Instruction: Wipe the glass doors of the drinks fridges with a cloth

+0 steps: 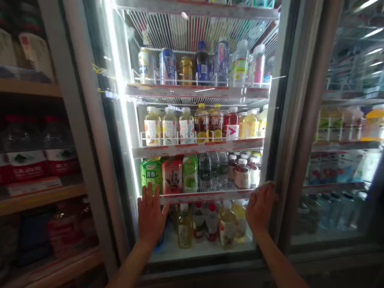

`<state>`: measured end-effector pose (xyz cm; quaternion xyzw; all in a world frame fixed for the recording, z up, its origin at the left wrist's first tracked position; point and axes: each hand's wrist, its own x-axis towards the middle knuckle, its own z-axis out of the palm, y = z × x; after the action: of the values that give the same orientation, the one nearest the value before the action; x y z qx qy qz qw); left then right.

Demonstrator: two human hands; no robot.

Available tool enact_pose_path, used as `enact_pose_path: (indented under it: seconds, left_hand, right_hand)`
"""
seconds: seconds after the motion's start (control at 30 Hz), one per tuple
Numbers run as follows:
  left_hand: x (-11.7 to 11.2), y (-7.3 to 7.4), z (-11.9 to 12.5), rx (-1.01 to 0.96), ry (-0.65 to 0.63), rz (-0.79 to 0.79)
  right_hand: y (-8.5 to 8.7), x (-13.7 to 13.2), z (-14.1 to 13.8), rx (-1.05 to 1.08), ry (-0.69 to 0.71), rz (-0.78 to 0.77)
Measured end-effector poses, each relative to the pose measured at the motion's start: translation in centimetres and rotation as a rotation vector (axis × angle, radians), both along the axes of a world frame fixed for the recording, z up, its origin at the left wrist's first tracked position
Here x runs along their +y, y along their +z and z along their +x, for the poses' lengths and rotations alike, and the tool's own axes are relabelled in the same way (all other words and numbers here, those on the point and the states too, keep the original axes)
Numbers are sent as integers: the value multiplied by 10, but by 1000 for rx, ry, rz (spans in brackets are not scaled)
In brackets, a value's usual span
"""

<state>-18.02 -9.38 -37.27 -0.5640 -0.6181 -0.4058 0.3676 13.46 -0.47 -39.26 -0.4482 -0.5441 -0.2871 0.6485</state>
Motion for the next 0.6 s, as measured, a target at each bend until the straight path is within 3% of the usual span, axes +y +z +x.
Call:
enact_pose_path:
  seconds: [0.07, 0.17, 0.23, 0.3, 0.4, 0.5, 0.6]
  left_hand:
    - [-3, -10, 1, 16, -9, -7]
    - [-8, -21, -1, 18, -9, -31]
    - [-12, -26, -5, 25, -6, -51]
    - [-16, -31, -11, 25, 4, -71]
    - [-20, -40, -17, -10, 19, -92]
    - [-21, -45, -17, -27, -11, -74]
    - [-21, -45, -16, -22, -39, -56]
  right_hand:
    - [-7, -9, -29, -63, 55, -44]
    - [-23, -29, -74, -408, 211, -136]
    - [-30, -33, -74, -561, 248, -144]
    - [-31, -26, -52, -492, 197, -105]
    - [-28, -14, -27, -159, 65, -42]
    - [-28, -21, -59, -83, 92, -79]
    - [-31, -38, -109, -320, 226, -142]
